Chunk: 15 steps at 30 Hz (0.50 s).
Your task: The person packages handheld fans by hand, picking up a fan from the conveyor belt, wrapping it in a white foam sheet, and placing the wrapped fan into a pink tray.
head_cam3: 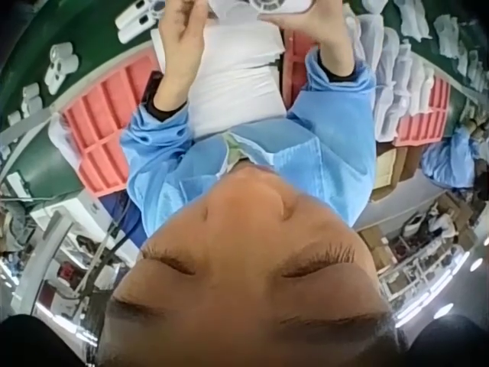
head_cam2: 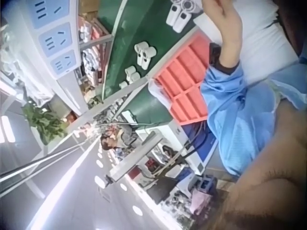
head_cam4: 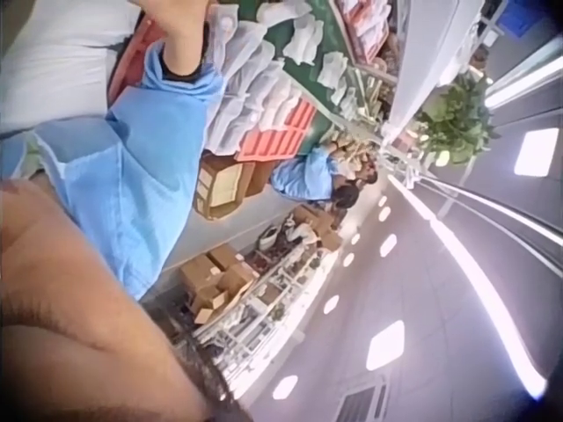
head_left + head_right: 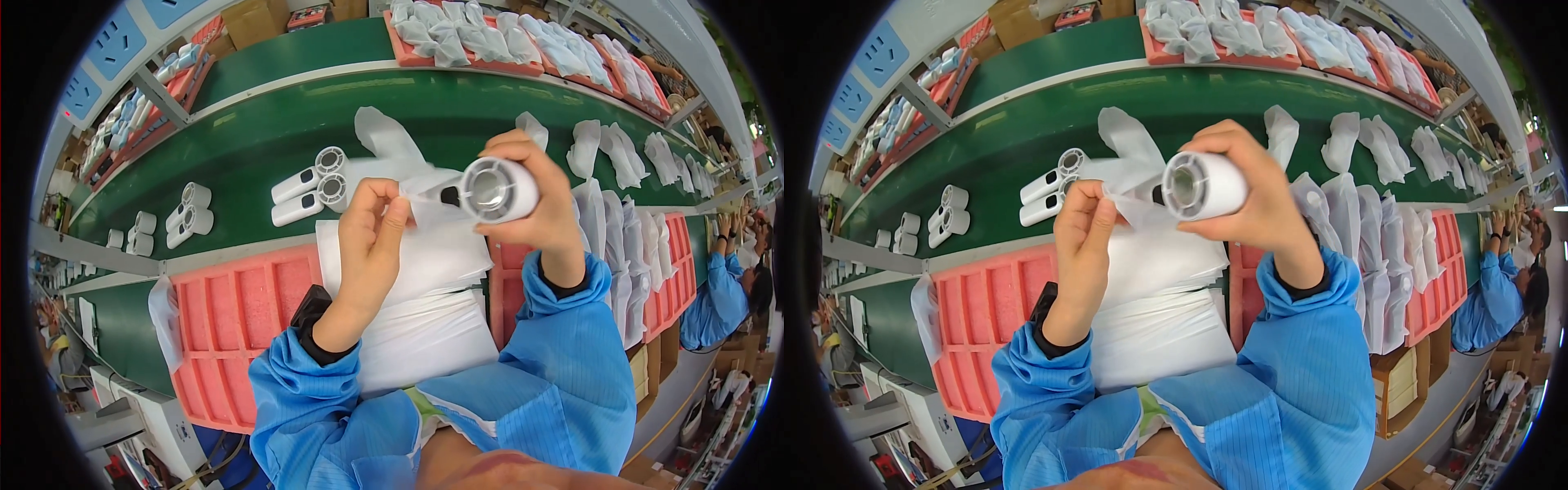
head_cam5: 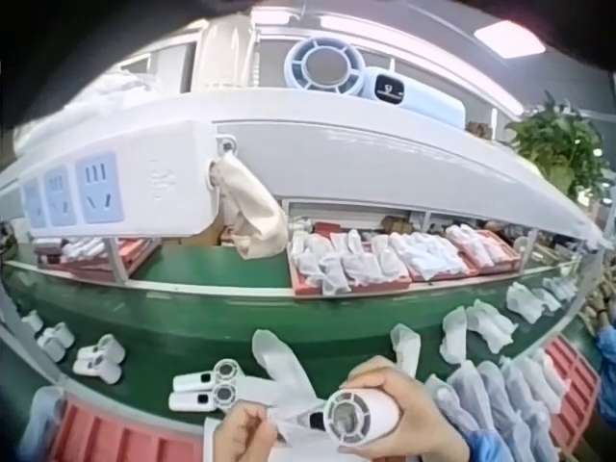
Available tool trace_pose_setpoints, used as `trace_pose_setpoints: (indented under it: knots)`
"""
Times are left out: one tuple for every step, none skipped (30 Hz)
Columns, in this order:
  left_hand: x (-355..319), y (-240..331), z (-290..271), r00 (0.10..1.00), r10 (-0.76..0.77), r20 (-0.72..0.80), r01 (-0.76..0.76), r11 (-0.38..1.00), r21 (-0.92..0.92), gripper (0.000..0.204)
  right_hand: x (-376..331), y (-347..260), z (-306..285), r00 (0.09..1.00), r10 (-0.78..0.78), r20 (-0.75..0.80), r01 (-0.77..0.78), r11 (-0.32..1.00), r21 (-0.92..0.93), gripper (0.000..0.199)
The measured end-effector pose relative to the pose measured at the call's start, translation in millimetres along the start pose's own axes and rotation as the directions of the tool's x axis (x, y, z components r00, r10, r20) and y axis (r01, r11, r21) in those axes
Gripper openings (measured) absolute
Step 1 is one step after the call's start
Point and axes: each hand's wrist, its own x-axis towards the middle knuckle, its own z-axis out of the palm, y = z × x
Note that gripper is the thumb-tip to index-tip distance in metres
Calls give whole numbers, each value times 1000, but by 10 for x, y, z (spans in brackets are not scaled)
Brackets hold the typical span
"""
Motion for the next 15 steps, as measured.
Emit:
trace_pose_setpoints:
  knots:
    - [6, 30, 3, 1000, -21, 6, 22, 992, -127, 11, 9, -1, 94, 998, -66, 22, 67, 994, -83, 70]
    - [14, 56, 7, 999, -42, 14, 44, 967, -252, 12, 17, -12, 170, 990, -129, 48, 135, 977, -164, 70]
    - [22, 78, 3, 998, -60, 25, 66, 925, -373, 13, 21, -34, 232, 990, -129, 49, 135, 977, -162, 70]
    - [30, 94, -11, 998, -61, 21, 65, 925, -374, 13, 21, -53, 279, 990, -136, 49, 143, 969, -203, 68]
    - [41, 111, -37, 995, -88, 37, 96, 893, -439, 14, 19, -71, 320, 989, -142, 50, 150, 958, -245, 67]
    - [49, 124, -67, 992, -114, 56, 127, 855, -502, 15, 19, -86, 356, 988, -148, 51, 157, 945, -286, 67]
    - [50, 132, -90, 988, -138, 76, 157, 812, -562, 16, 17, -91, 388, 987, -149, 53, 158, 946, -284, 67]
    - [46, 132, -106, 988, -138, 74, 155, 813, -562, 16, 10, -88, 417, 983, -167, 70, 181, 933, -312, 67]
    - [45, 124, -123, 989, -122, 83, 147, 791, -594, 15, 0, -81, 446, 979, -184, 86, 203, 918, -341, 67]
    - [46, 124, -133, 990, -106, 91, 140, 768, -625, 15, -8, -84, 471, 974, -200, 102, 224, 902, -369, 68]
    - [47, 129, -133, 991, -89, 100, 133, 744, -654, 16, -14, -97, 492, 975, -200, 100, 223, 902, -370, 68]
    - [36, 134, -122, 991, -90, 102, 135, 744, -654, 16, -23, -112, 510, 977, -184, 103, 210, 900, -381, 70]
    - [15, 162, -92, 996, -30, 90, 75, 823, -564, 22, -32, -128, 527, 980, -169, 104, 196, 898, -393, 72]
    - [-14, 193, -56, 996, 31, 82, 11, 886, -465, 29, -41, -139, 547, 982, -153, 108, 184, 897, -403, 75]
    - [-42, 205, -21, 992, 92, 83, -57, 932, -359, 37, -50, -147, 570, 983, -152, 107, 182, 897, -402, 75]
